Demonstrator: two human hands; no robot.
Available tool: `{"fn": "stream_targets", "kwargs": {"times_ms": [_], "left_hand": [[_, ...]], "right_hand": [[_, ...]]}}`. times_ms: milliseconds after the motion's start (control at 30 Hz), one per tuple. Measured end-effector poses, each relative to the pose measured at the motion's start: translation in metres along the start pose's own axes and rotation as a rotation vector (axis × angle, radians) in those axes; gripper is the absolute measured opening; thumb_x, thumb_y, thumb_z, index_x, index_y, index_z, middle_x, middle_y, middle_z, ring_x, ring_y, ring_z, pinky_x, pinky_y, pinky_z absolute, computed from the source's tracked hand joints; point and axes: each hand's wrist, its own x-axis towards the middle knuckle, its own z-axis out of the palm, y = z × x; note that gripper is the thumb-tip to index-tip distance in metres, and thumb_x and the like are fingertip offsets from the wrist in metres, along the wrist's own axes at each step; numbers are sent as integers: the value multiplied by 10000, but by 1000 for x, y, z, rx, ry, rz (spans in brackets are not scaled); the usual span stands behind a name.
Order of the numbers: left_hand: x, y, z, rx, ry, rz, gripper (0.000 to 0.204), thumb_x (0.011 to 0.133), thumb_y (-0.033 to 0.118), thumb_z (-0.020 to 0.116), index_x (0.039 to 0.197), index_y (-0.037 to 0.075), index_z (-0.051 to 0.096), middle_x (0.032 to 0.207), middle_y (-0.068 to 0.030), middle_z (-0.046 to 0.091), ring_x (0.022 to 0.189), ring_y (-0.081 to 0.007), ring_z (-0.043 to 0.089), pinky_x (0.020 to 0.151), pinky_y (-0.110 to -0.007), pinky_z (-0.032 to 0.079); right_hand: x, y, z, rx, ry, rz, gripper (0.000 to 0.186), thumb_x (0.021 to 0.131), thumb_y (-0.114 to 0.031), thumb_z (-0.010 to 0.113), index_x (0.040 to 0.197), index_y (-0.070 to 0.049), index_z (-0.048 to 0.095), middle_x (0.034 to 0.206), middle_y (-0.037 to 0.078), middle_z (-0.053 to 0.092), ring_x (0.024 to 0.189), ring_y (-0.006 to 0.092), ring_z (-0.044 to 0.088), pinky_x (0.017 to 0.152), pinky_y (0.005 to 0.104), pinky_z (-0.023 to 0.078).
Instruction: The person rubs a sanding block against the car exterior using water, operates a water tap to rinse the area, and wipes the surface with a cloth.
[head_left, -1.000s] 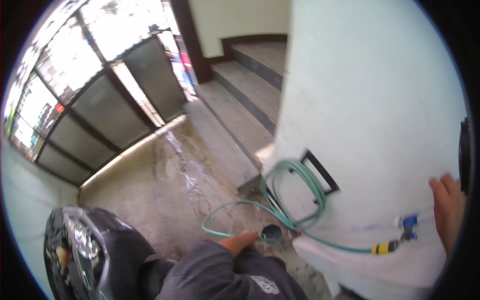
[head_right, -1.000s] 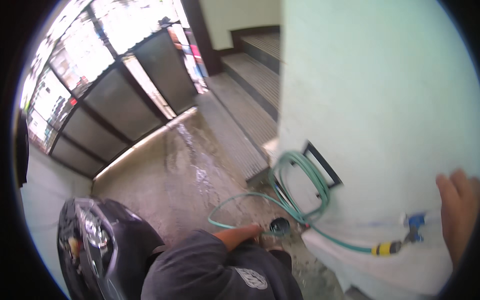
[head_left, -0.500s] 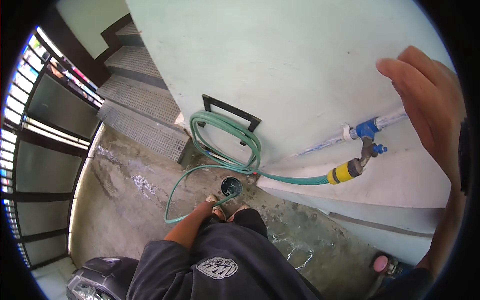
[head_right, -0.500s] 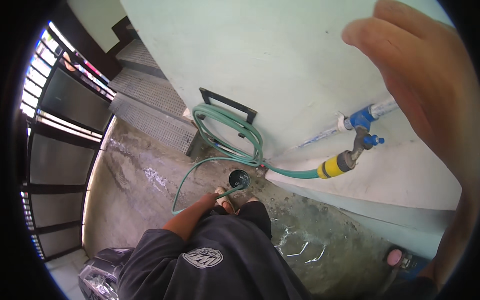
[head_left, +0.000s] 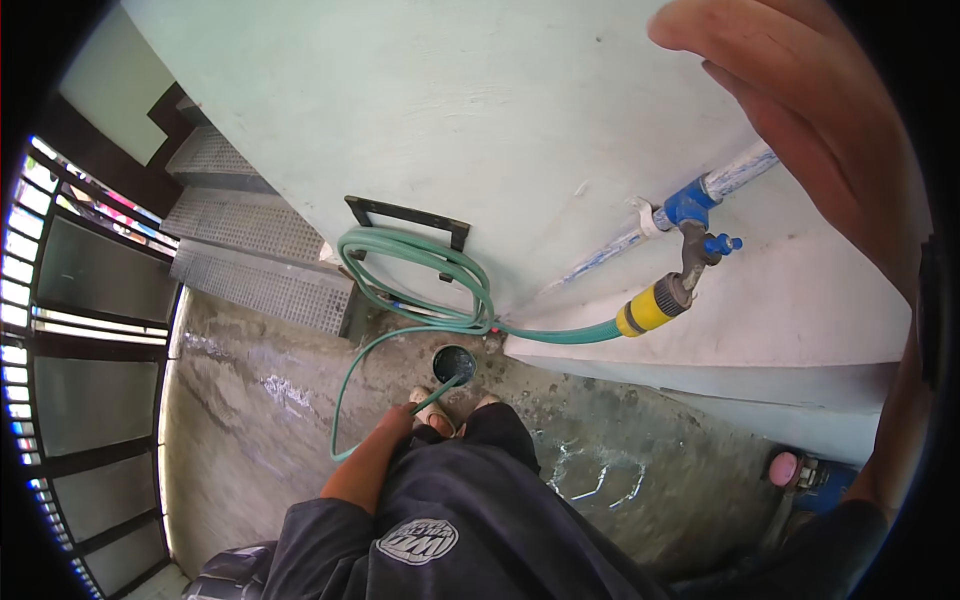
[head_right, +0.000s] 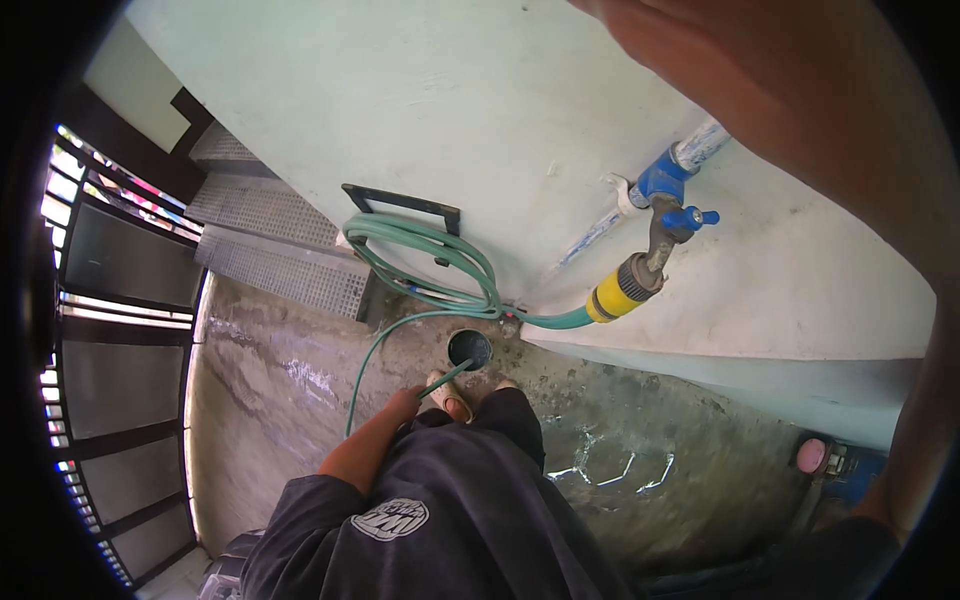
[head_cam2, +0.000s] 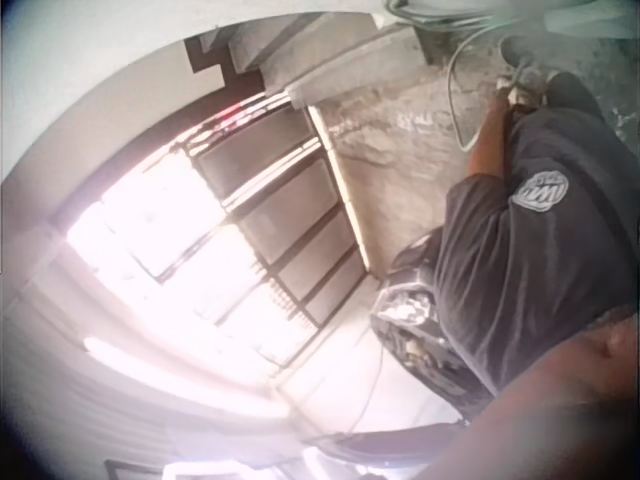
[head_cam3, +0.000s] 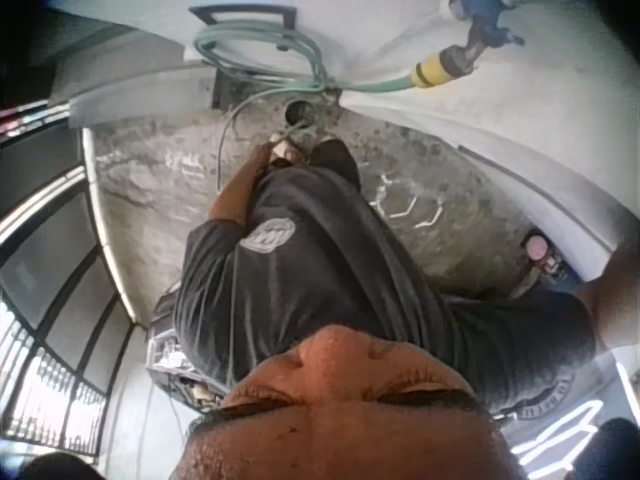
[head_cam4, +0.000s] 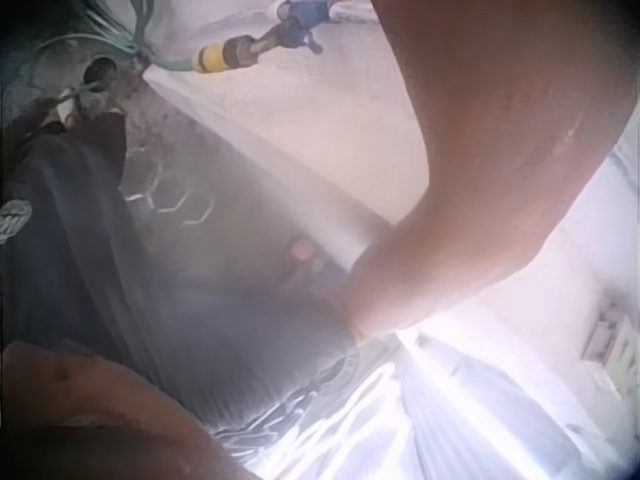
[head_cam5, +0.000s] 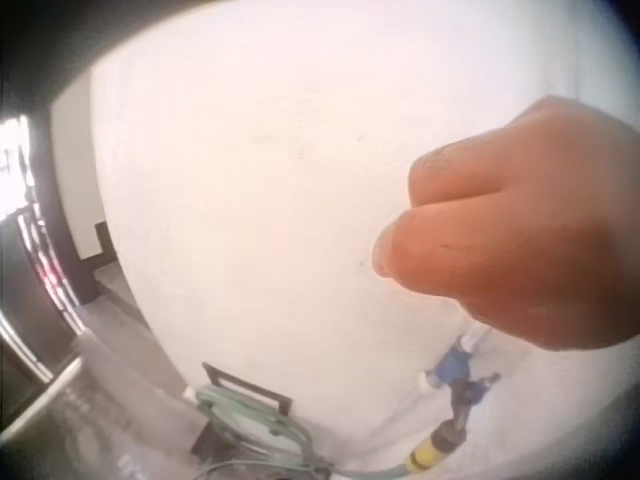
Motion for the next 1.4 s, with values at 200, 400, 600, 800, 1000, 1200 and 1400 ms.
{"fn": "stream_targets", "kwargs": {"times_ms": [200,400,600,800,1000,1200,1400], "left_hand": [[9,-8,5,50,44,61,460,933,144,622,1389,208,601,1204,-255,692,1155,-436,661,969,-523,540],[8,-3,4,48,41,30,458,934,140,618,1387,214,603,1220,-250,689,1146,-439,665,963,-521,542],[2,-11,3,68,43,20,452,944,155,621,1391,220,601,1231,-239,688,1145,-432,667,955,-526,543],[12,3,1,78,27,53,449,954,178,626,1400,221,595,1215,-239,692,1144,-425,670,948,-524,547],[13,5,0,98,21,65,452,950,173,638,1399,212,597,1240,-247,679,1154,-427,663,952,-521,549],[7,-7,2,91,39,45,452,952,160,630,1401,201,592,1252,-272,666,1169,-433,656,968,-520,549],[-3,-3,2,72,20,8,459,953,159,629,1408,205,585,1207,-266,690,1144,-433,671,969,-521,546]], "right_hand": [[-3,-3,-4,-7,-6,31,271,871,127,641,1129,53,600,863,165,526,713,283,544,606,387,374],[-9,1,4,-4,-15,46,271,871,122,644,1128,49,601,865,163,528,715,284,547,607,388,377],[-7,2,9,12,-5,46,270,870,117,647,1127,46,602,866,162,530,716,284,549,609,389,380],[-12,-1,5,-9,-34,68,269,869,112,650,1125,43,603,868,160,532,717,285,552,610,390,383],[-11,-1,5,-17,-40,71,269,868,106,652,1124,40,604,869,158,534,719,286,554,611,391,386],[-6,-1,10,2,-32,74,268,868,101,655,1123,37,605,871,157,536,720,287,557,612,392,389],[-6,2,17,14,-43,82,267,867,96,658,1122,34,605,873,155,538,722,288,559,614,393,392]]}}
